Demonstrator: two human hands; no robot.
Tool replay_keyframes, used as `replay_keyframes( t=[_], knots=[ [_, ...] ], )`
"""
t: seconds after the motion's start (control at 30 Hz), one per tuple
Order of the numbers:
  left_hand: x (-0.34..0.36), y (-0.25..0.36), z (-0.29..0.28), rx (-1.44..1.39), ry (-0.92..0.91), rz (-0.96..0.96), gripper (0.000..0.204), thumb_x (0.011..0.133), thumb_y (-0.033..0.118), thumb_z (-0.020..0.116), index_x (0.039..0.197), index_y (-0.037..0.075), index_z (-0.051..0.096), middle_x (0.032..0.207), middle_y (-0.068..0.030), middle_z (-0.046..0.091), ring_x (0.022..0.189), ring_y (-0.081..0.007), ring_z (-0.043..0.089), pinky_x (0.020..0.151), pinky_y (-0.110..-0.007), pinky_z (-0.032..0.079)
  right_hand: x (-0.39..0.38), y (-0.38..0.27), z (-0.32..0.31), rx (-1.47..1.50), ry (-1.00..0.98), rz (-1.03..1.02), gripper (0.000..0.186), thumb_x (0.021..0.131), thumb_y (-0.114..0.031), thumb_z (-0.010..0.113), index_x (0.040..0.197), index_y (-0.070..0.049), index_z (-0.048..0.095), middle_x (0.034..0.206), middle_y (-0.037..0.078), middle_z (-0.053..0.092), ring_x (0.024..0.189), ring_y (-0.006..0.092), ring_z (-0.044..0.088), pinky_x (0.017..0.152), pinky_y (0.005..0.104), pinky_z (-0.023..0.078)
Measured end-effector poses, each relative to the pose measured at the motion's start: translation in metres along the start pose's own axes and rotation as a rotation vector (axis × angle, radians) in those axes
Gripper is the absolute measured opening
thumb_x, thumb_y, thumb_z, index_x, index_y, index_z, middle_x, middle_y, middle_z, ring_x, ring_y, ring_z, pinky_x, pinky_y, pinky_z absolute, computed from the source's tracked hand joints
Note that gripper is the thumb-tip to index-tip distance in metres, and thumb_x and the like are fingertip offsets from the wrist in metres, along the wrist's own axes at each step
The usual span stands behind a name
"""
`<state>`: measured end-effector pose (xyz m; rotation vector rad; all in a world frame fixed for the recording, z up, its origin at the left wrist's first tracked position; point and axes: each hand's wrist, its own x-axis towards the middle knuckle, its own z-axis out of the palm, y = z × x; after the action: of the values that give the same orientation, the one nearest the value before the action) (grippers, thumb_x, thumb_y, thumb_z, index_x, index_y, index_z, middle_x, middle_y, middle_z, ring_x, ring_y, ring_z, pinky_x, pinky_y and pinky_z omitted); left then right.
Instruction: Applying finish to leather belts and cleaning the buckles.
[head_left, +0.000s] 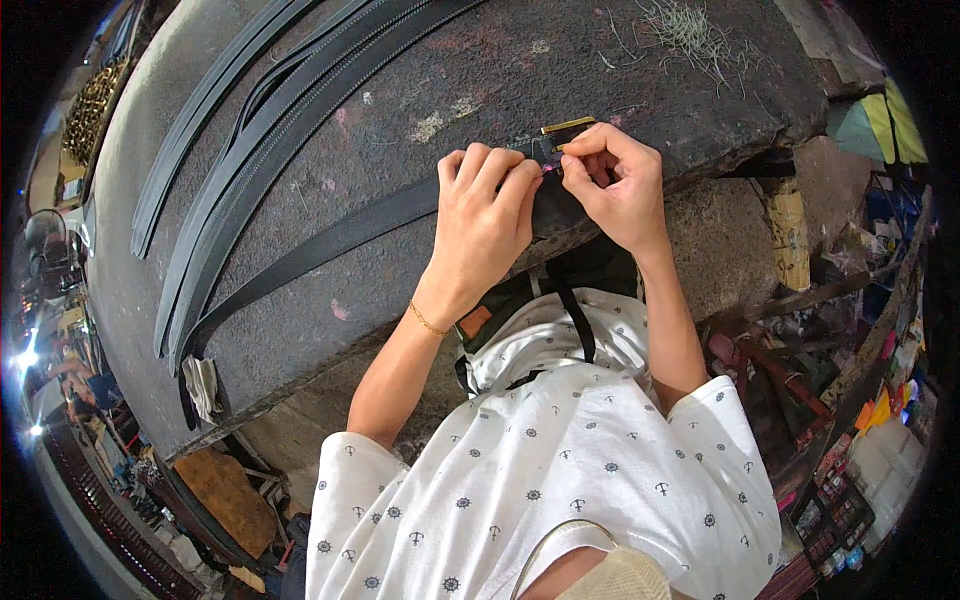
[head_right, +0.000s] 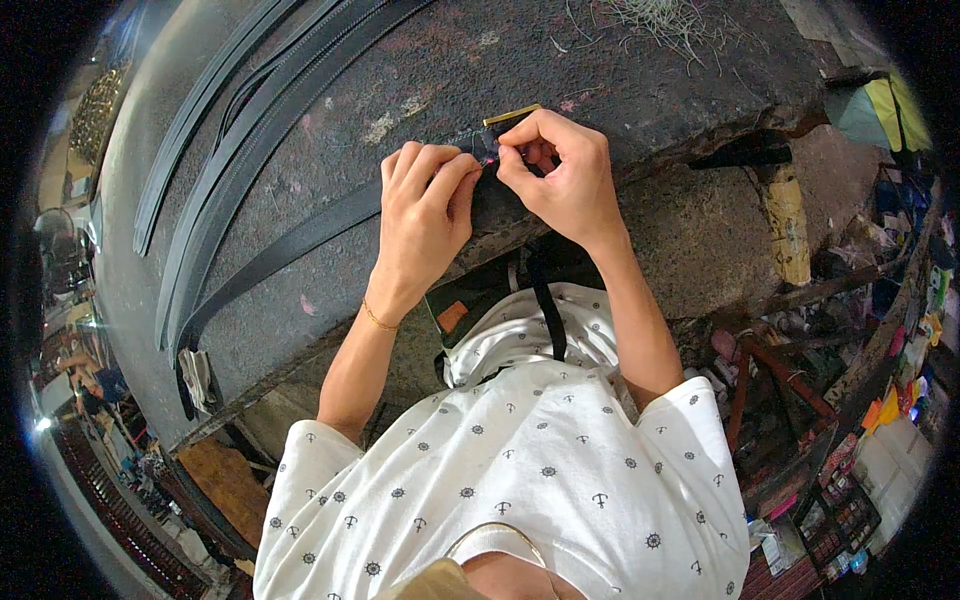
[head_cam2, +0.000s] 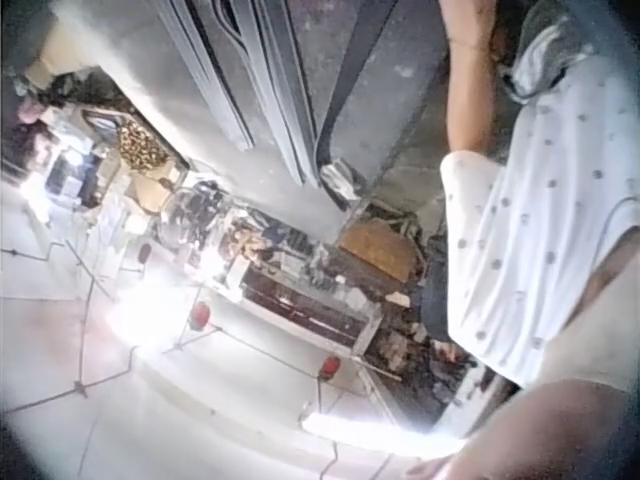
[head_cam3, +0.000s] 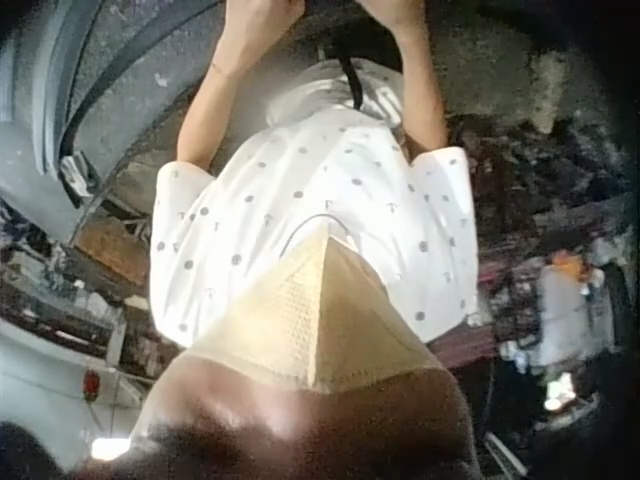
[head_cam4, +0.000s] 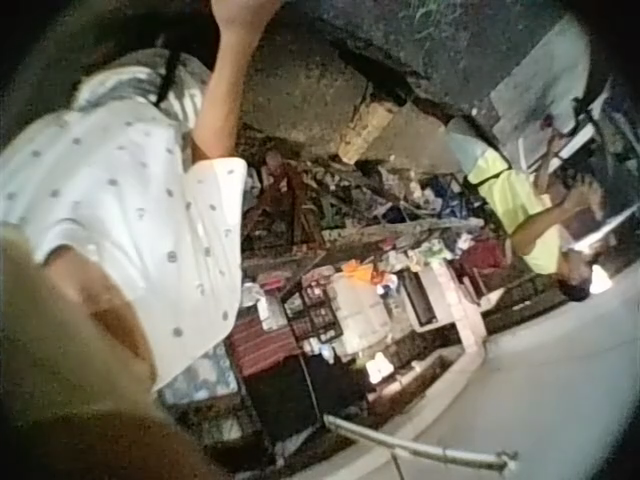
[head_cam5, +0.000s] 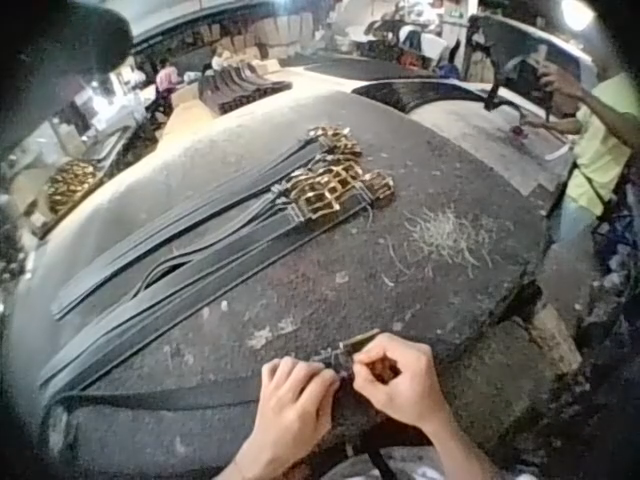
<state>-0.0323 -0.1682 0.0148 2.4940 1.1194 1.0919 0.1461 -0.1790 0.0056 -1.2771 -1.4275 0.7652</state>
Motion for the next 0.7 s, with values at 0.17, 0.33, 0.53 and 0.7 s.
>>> replay_keyframes(
  t=[0.17,0.33,0.53,0.7],
  knots=[
    [0.001,0.001,-0.001,-0.003,0.002,0.006,0.018,0.077,-0.002,0.072,0.092,0.004,0.065,0.092,-0.0074,0.061,0.083,-0.0269,0.056,0.081,-0.040,0.043,-0.001,0.000,0.000,-0.013,-0.001,-0.002,0.009,0.079,-0.002,0.073,0.083,0.000,0.066,0.068,0.000,0.061,0.056,0.0040,0.048,0.050,0.0215,0.039],
    [-0.003,-0.003,0.000,0.011,-0.003,0.005,0.015,0.080,0.003,0.070,0.093,0.004,0.064,0.093,-0.0065,0.059,0.087,-0.0255,0.055,0.083,-0.042,0.041,0.000,0.001,0.002,-0.018,-0.007,-0.012,0.010,0.079,-0.003,0.074,0.083,-0.001,0.066,0.068,0.000,0.060,0.056,0.0045,0.048,0.050,0.0220,0.039],
    [0.002,-0.001,0.002,-0.179,0.106,-0.124,0.009,0.080,-0.002,0.068,0.088,0.001,0.063,0.088,-0.0093,0.060,0.081,-0.0276,0.058,0.077,-0.040,0.045,-0.001,0.004,-0.005,-0.009,-0.019,-0.017,0.009,0.081,-0.004,0.073,0.086,-0.001,0.066,0.073,0.001,0.061,0.061,0.0044,0.051,0.053,0.0217,0.040],
    [0.054,-0.015,0.003,-0.238,-0.011,-0.215,0.009,0.090,0.006,0.064,0.091,-0.004,0.065,0.085,-0.0149,0.064,0.076,-0.0252,0.063,0.073,-0.034,0.050,0.000,0.022,-0.029,0.874,0.249,0.044,0.005,0.092,0.000,0.061,0.095,-0.002,0.064,0.092,0.005,0.067,0.070,0.0085,0.058,0.058,0.0265,0.043]
  ],
)
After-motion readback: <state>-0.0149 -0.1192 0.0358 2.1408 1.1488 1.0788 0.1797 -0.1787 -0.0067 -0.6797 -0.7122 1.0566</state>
